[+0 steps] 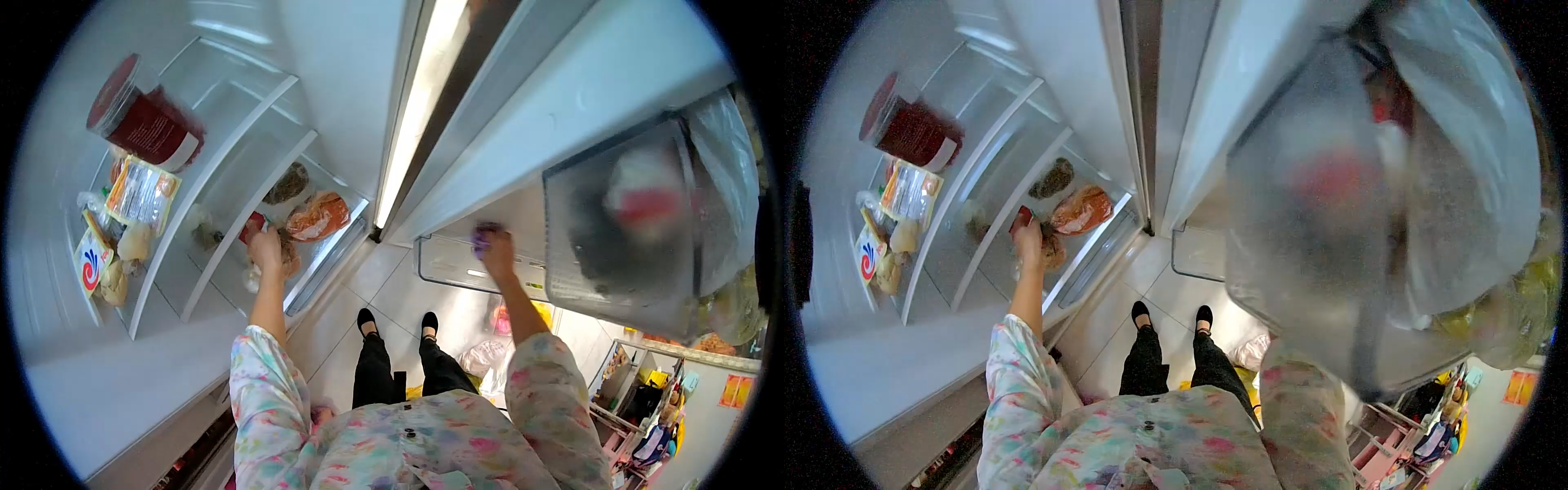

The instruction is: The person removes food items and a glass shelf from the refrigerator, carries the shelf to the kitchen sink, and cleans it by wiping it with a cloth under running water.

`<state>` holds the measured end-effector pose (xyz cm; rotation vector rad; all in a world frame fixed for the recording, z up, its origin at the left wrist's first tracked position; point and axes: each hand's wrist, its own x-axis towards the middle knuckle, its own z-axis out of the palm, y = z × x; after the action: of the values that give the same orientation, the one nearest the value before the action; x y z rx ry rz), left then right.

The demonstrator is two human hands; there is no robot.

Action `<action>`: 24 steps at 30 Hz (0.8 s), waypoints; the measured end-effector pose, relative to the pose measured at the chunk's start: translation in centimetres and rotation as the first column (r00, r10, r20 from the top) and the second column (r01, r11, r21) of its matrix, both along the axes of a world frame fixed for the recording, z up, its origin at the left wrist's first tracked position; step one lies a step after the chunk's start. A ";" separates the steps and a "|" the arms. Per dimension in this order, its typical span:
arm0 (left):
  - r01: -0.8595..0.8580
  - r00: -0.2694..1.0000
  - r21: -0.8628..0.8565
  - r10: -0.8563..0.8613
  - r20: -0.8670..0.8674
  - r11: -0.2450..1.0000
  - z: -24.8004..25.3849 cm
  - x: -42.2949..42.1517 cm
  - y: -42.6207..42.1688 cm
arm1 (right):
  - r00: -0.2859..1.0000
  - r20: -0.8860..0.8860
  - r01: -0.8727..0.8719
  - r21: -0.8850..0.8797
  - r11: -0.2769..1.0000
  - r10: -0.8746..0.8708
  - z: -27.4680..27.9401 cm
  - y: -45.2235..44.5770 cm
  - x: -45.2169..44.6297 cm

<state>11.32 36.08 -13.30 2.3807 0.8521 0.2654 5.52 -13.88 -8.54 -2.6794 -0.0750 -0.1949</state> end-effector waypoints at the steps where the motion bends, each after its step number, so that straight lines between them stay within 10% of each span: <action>1: 0.003 1.000 0.022 -0.003 0.003 1.000 1.0 -0.1 -0.5 | 0.992 0.048 -0.114 -0.025 0.993 0.115 -0.1 2.3 0.6; 10: 0.158 0.938 -0.008 -0.148 0.313 0.987 7.6 -4.3 -8.5 | 0.980 -0.035 -0.199 -0.020 0.980 0.198 1.7 -0.4 -0.7; 16: 0.475 0.873 -0.513 -0.459 0.168 0.715 7.3 -11.7 -21.1 | 0.999 -0.054 0.005 -0.018 1.000 -0.006 0.7 -8.2 -3.2; 24: 0.361 0.933 -0.665 -0.259 0.252 0.654 5.9 -11.5 -29.3 | 0.914 -0.099 -0.349 0.304 0.886 0.394 0.1 2.6 -0.8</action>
<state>-0.18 6.83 -7.44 1.7007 0.3540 -0.0481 4.69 -11.27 -8.41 -2.3309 -0.4743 0.1221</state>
